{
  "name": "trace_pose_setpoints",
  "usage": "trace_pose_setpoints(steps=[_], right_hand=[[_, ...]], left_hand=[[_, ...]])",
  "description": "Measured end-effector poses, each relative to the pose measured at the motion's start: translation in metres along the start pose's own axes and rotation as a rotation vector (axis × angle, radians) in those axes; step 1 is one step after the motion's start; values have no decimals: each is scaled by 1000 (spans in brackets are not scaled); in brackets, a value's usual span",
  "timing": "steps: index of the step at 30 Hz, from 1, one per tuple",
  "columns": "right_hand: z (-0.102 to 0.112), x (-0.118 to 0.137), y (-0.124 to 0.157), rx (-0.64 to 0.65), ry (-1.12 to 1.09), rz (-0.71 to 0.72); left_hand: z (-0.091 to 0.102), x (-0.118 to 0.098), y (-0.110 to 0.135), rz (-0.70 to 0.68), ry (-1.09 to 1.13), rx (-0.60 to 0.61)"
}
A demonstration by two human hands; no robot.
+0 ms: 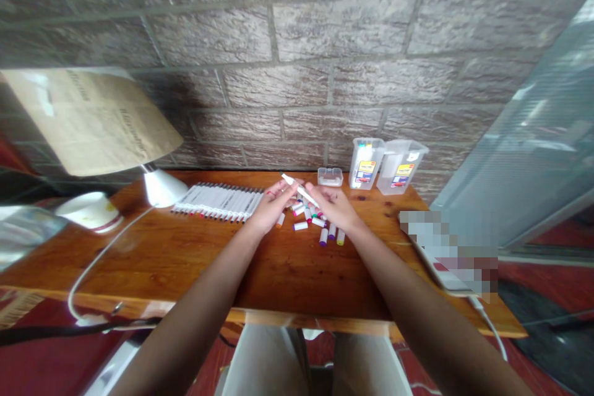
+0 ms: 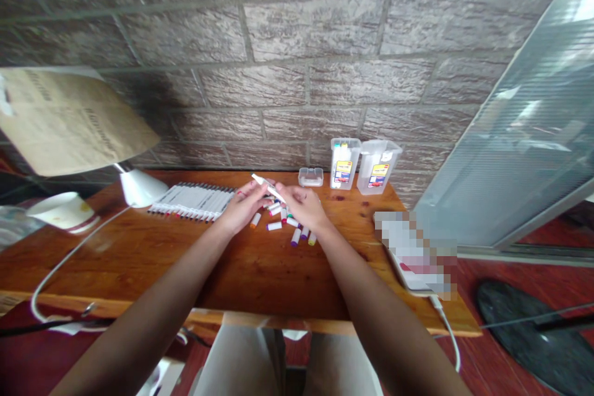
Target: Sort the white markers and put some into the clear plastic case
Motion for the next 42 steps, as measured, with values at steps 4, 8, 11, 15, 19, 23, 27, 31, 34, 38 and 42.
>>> trace_pose_setpoints(steps=[4,8,11,15,19,23,27,31,34,38,42], right_hand=[[50,-20,-12,-267,52,-60],[84,-35,-14,-376,361,-129],[86,-47,-13,-316,546,-216],[84,-56,-12,-295,628,-252],[82,-58,-13,-289,586,-246],[77,-57,-13,-264,520,-223],[74,-56,-11,-286,489,-240],[72,-57,-11,-271,515,-258],[72,-57,-11,-271,541,-262],[75,-53,-11,-301,552,-270],[75,-48,-13,-349,383,-209]], left_hand=[[15,-3,-2,3,33,-149],[15,-4,0,37,33,-162],[12,-3,2,45,-10,-148],[11,-2,1,42,-9,-142],[10,-2,1,54,15,-127],[6,0,1,67,-15,-83],[6,5,1,87,-45,-75],[6,5,0,87,-47,-55],[6,2,0,79,-21,-73],[2,-1,1,88,-15,-78],[1,-4,1,39,-70,-59]])
Point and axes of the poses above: each hand's wrist, its own y-axis away from the middle knuckle, its own z-axis out of the back of the hand, x = y × z, the point moved 8 cm from there along -y, towards the middle knuckle, and after that the axes turned 4 degrees about y, right-handed, at the moved point
